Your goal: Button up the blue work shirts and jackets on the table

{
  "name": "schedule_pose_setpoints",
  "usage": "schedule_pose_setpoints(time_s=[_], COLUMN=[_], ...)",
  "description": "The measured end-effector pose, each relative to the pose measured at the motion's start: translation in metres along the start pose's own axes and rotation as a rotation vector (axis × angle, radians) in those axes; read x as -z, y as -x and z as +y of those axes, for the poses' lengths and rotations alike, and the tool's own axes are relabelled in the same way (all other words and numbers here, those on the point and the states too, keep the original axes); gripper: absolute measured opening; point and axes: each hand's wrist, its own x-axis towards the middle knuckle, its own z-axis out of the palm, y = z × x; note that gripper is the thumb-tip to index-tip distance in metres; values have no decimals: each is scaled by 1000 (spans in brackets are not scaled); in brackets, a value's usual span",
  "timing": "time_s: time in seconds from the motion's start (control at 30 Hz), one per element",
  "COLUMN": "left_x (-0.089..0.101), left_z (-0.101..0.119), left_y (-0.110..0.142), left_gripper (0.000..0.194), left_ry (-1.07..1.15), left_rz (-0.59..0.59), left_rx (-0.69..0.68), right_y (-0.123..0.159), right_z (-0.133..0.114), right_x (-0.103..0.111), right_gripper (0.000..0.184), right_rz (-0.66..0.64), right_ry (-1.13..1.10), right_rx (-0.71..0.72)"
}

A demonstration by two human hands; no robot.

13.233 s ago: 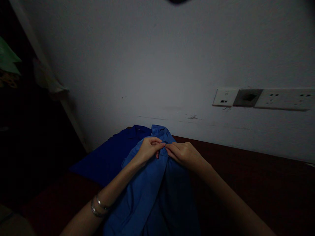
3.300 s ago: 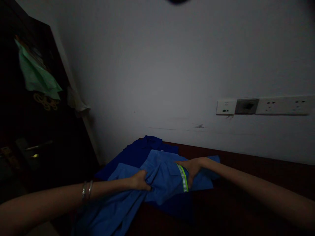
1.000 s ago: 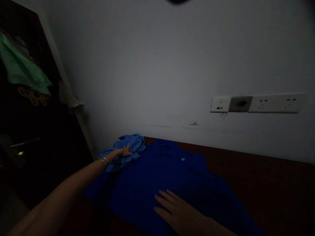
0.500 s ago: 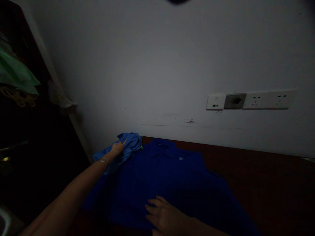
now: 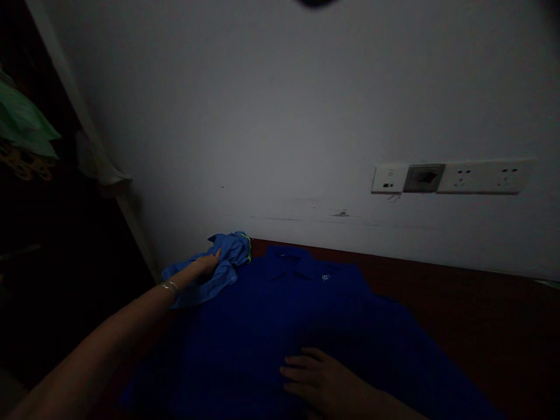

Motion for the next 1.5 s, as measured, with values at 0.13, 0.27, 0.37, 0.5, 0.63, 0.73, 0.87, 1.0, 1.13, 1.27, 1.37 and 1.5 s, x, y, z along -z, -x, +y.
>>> schedule_pose_setpoints(time_s=[0.13, 0.27, 0.37, 0.5, 0.63, 0.73, 0.87, 1.0, 1.13, 1.27, 1.37, 1.5], left_x=[18, 32, 33, 22, 4, -9, -24, -35, -39, -33, -20, 2], left_z=[18, 45, 61, 63, 51, 43, 33, 19, 9, 11, 17, 28], left_y=[19, 57, 91, 125, 143, 153, 159, 153, 141, 132, 130, 138], left_gripper=[39, 18, 21, 22, 24, 27, 34, 47, 45, 28, 22, 20], left_ry=[-161, -189, -113, -183, -279, -301, -295, -90, 108, 170, 217, 269], left_rz=[-85, -119, -228, -267, -184, -159, -76, -83, -53, -6, 30, 90], left_rx=[67, -134, -366, -390, -167, -105, 34, 197, 243, 242, 250, 253], right_y=[5, 23, 58, 116, 146, 150, 149, 147, 145, 143, 144, 149], right_z=[-6, 23, 71, 129, 143, 141, 149, 165, 173, 173, 172, 161], right_x=[14, 43, 69, 83, 77, 70, 61, 51, 52, 61, 70, 85], right_gripper=[44, 35, 36, 53, 60, 57, 64, 73, 66, 48, 42, 38], right_rz=[23, 224, 306, 340, 304, 321, 377, 412, 362, 373, 411, 458], right_ry=[-218, -174, 117, 172, -50, -155, -253, -237, -196, -223, -288, -407], right_rx=[-100, -316, -514, -809, -916, -910, -990, -986, -973, -952, -955, -953])
